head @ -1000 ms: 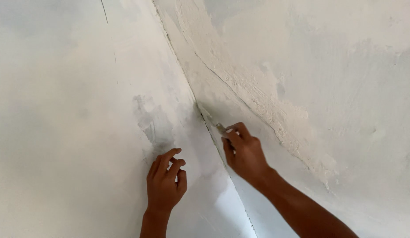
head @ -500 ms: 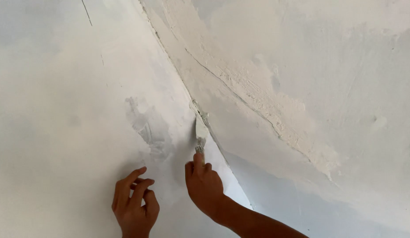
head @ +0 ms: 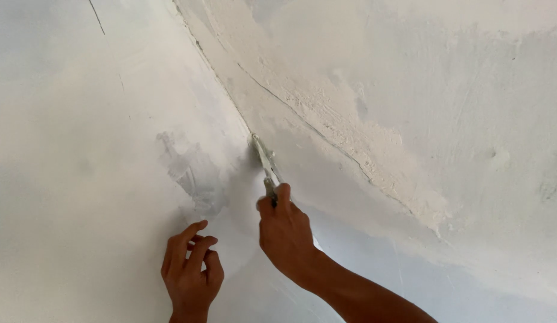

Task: The person scoops plaster from a bucket using a putty knife and applies it along the joint between the wall and the ceiling.

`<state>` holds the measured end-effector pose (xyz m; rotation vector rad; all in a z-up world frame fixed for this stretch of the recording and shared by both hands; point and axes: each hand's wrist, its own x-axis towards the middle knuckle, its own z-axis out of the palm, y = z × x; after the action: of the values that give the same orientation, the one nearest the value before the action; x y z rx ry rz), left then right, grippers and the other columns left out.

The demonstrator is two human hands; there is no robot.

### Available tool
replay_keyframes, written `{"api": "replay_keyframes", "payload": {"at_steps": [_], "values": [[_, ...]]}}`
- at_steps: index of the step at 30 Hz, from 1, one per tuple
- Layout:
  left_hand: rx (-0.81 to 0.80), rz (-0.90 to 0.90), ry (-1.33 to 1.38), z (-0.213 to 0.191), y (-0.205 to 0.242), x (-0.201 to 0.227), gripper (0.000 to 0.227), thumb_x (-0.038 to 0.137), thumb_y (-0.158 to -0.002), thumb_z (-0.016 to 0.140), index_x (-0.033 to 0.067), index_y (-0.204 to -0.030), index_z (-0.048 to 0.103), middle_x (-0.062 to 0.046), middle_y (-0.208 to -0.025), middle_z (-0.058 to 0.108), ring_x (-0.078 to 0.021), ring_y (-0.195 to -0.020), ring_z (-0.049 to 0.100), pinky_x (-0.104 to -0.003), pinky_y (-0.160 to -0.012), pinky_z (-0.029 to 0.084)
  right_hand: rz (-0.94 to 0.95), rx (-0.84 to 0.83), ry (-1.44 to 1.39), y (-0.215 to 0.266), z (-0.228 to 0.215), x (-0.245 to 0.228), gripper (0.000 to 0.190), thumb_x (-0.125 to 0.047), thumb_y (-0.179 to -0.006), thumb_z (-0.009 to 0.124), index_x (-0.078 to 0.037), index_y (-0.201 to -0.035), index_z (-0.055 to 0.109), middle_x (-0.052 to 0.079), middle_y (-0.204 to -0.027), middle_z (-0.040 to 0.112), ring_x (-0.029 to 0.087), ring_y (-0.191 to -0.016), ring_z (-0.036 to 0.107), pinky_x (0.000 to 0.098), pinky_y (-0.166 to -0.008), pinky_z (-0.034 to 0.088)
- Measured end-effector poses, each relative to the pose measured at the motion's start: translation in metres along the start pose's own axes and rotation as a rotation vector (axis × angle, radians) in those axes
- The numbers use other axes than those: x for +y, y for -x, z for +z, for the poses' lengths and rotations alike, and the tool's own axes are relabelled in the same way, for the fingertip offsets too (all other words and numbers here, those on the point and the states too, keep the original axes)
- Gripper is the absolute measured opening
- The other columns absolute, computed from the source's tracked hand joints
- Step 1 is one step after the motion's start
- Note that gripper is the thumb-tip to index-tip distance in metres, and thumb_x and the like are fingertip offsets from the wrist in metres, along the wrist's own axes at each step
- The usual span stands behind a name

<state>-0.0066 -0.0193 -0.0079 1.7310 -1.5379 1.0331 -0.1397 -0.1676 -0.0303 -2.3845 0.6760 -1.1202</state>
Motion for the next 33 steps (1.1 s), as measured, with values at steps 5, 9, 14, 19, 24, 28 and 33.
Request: {"api": "replay_keyframes", "payload": {"at_steps": [5, 9, 14, 19, 24, 28, 33], "values": [[-0.034, -0.015, -0.025, 0.001, 0.005, -0.006, 0.018, -0.009, -0.073, 0.058, 0.0008, -0.081, 0.071, -0.011, -0.115, 0.071, -0.0233, -0.086, 0.067, -0.032, -0.068, 0.055, -0.035, -0.159, 0.194, -0.015, 0.018, -0.031, 0.025, 0.001, -0.081, 0.070, 0.010, -0.102, 0.060, 0.035, -0.122, 0.043, 0.021, -0.058, 0.060, 0.0327, -0.039, 0.053], [-0.002, -0.026, 0.002, -0.003, 0.005, -0.009, 0.019, -0.009, -0.072, 0.057, -0.0006, -0.081, 0.071, -0.012, -0.115, 0.071, -0.0232, -0.088, 0.067, -0.032, -0.068, 0.055, -0.142, -0.226, 0.238, -0.001, 0.050, -0.028, 0.021, -0.002, -0.083, 0.071, 0.012, -0.094, 0.060, 0.035, -0.120, 0.046, 0.025, -0.063, 0.060, 0.0326, -0.040, 0.053], [0.010, -0.021, -0.036, -0.002, 0.001, -0.016, 0.019, -0.009, -0.075, 0.057, 0.0001, -0.082, 0.072, -0.012, -0.115, 0.070, -0.0229, -0.089, 0.067, -0.033, -0.071, 0.056, -0.088, -0.240, 0.196, 0.016, 0.034, -0.011, 0.019, 0.000, -0.078, 0.070, 0.008, -0.092, 0.059, 0.035, -0.117, 0.046, 0.026, -0.060, 0.059, 0.0359, -0.041, 0.053], [0.013, -0.004, -0.041, -0.001, -0.004, -0.010, 0.019, -0.009, -0.075, 0.057, 0.0005, -0.082, 0.072, -0.012, -0.115, 0.071, -0.0228, -0.088, 0.066, -0.032, -0.070, 0.055, 0.035, -0.241, 0.082, 0.011, 0.014, -0.008, 0.020, 0.001, -0.081, 0.068, 0.008, -0.097, 0.058, 0.035, -0.115, 0.043, 0.024, -0.054, 0.060, 0.0363, -0.042, 0.053], [0.011, -0.013, -0.030, -0.007, 0.001, -0.011, 0.020, -0.010, -0.073, 0.057, -0.0007, -0.082, 0.072, -0.011, -0.115, 0.072, -0.0226, -0.085, 0.066, -0.032, -0.067, 0.054, 0.068, -0.201, 0.063, -0.013, 0.010, -0.030, 0.021, 0.002, -0.080, 0.068, 0.007, -0.098, 0.058, 0.032, -0.120, 0.040, 0.025, -0.054, 0.062, 0.0369, -0.045, 0.053], [-0.035, -0.019, -0.051, -0.008, 0.009, -0.018, 0.018, -0.008, -0.073, 0.058, -0.0006, -0.083, 0.072, -0.012, -0.115, 0.071, -0.0235, -0.087, 0.067, -0.032, -0.068, 0.055, 0.010, -0.263, 0.144, -0.010, 0.028, -0.035, 0.020, 0.001, -0.079, 0.069, 0.007, -0.094, 0.057, 0.034, -0.123, 0.040, 0.025, -0.056, 0.062, 0.0365, -0.046, 0.053], [0.007, 0.011, -0.036, -0.005, 0.006, -0.019, 0.019, -0.010, -0.073, 0.058, -0.0011, -0.081, 0.072, -0.012, -0.114, 0.071, -0.0231, -0.083, 0.066, -0.032, -0.066, 0.054, -0.050, -0.230, 0.183, 0.017, 0.034, -0.006, 0.025, -0.001, -0.076, 0.072, 0.007, -0.096, 0.059, 0.033, -0.115, 0.045, 0.022, -0.054, 0.059, 0.0330, -0.041, 0.051]]}}
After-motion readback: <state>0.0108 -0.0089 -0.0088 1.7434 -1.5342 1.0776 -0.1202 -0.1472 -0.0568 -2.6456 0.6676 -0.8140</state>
